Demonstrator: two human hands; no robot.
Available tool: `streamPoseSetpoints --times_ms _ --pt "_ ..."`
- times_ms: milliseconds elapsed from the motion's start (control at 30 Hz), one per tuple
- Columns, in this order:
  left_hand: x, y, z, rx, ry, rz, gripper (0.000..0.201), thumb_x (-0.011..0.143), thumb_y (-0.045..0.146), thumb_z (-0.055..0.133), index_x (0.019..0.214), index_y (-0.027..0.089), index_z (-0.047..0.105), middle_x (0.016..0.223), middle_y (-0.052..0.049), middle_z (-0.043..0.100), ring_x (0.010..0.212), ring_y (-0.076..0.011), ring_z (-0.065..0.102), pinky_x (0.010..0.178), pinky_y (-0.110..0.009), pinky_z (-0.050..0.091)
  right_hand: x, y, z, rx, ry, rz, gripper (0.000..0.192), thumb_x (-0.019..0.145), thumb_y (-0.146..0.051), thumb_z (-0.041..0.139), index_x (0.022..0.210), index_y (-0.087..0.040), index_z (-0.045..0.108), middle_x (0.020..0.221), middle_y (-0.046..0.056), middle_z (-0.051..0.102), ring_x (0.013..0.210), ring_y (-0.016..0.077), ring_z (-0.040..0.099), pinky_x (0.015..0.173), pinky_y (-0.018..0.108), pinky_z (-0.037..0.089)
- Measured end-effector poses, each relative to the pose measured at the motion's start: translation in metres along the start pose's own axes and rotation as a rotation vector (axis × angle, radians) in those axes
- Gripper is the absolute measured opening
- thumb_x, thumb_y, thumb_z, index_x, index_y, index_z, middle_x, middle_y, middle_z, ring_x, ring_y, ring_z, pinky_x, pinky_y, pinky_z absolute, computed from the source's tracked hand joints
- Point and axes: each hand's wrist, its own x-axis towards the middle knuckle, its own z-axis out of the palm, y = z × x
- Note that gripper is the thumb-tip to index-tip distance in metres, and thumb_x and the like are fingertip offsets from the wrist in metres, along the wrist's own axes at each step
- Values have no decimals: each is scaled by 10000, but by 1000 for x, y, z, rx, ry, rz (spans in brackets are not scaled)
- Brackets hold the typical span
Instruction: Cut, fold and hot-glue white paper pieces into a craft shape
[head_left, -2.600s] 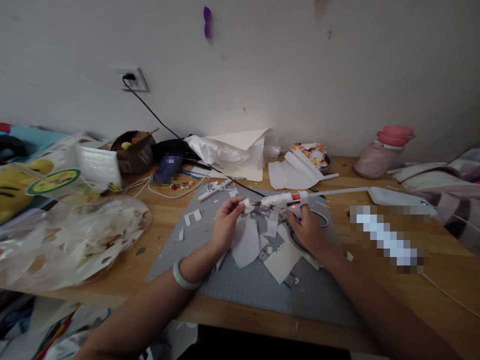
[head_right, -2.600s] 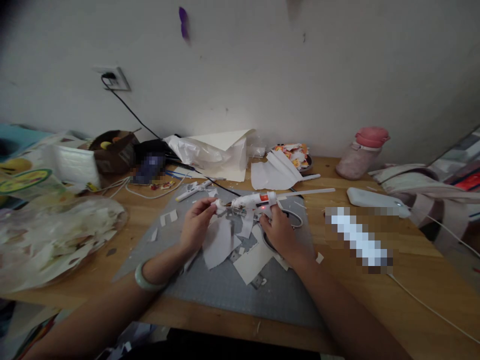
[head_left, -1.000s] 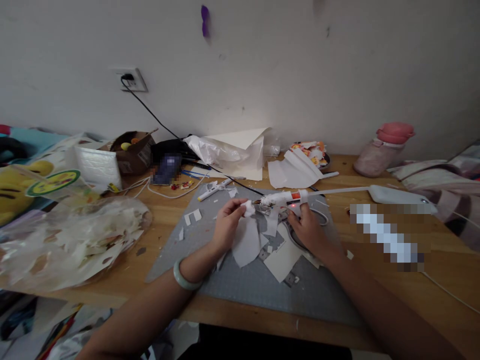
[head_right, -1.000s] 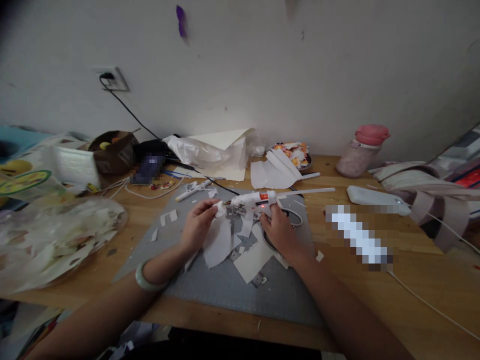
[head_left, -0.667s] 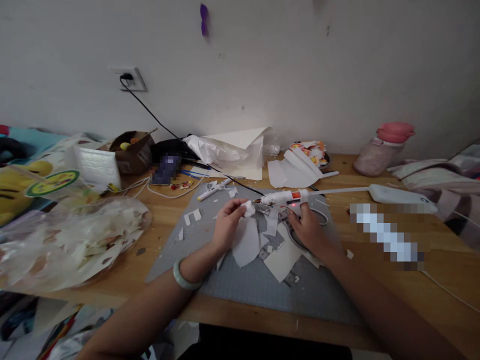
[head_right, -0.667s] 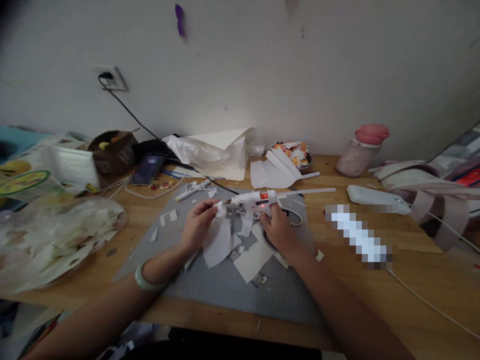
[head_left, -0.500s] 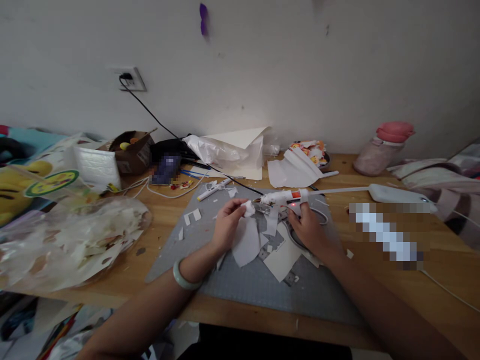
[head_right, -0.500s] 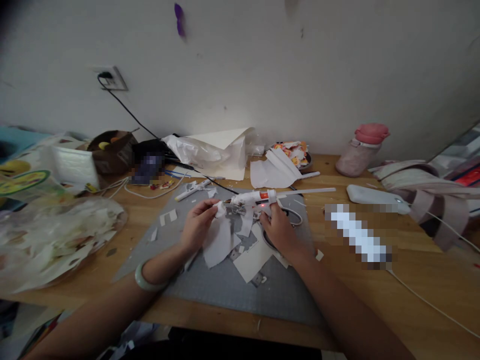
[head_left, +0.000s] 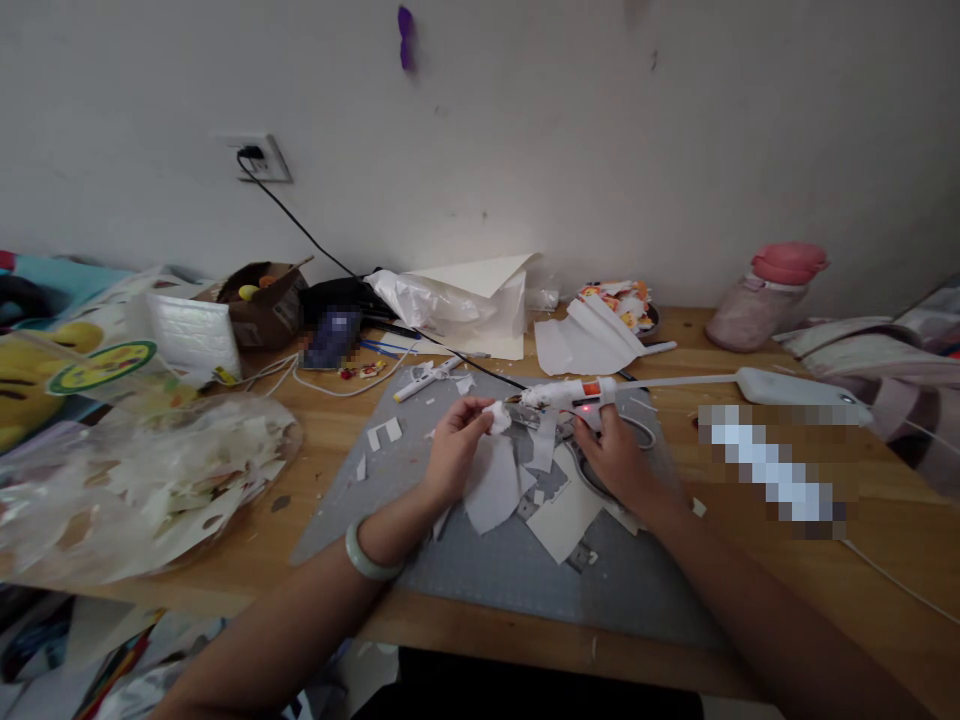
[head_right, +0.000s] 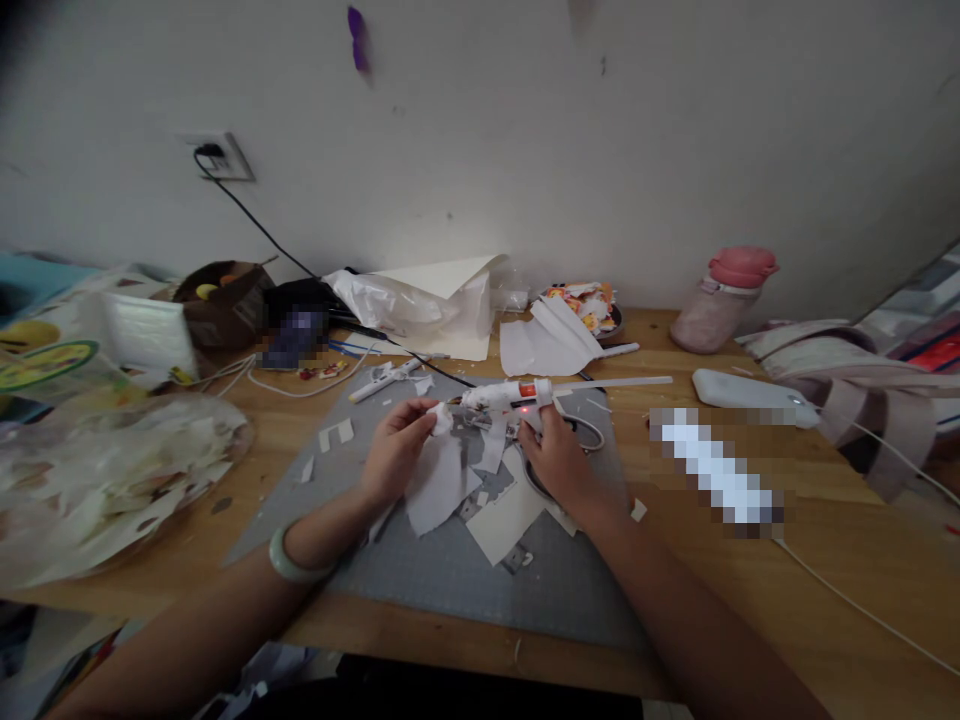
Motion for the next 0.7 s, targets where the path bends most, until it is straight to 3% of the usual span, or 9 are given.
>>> streamPoseSetpoints --times_ms 267,700 --pt "0 -1 0 1 3 6 217 606 256 669 792 173 595 693 24 570 613 -95 490 620 -221 381 0 -4 -2 5 35 25 324 823 -546 436 880 -227 450 681 50 588 646 246 586 535 315 393" --pt "1 -1 -1 -63 -2 23 194 612 240 685 774 174 601 683 30 573 617 -88 496 614 -211 380 -1 -3 0 -7 18 13 316 815 -552 434 835 -237 448 643 32 561 613 236 575 523 315 388"
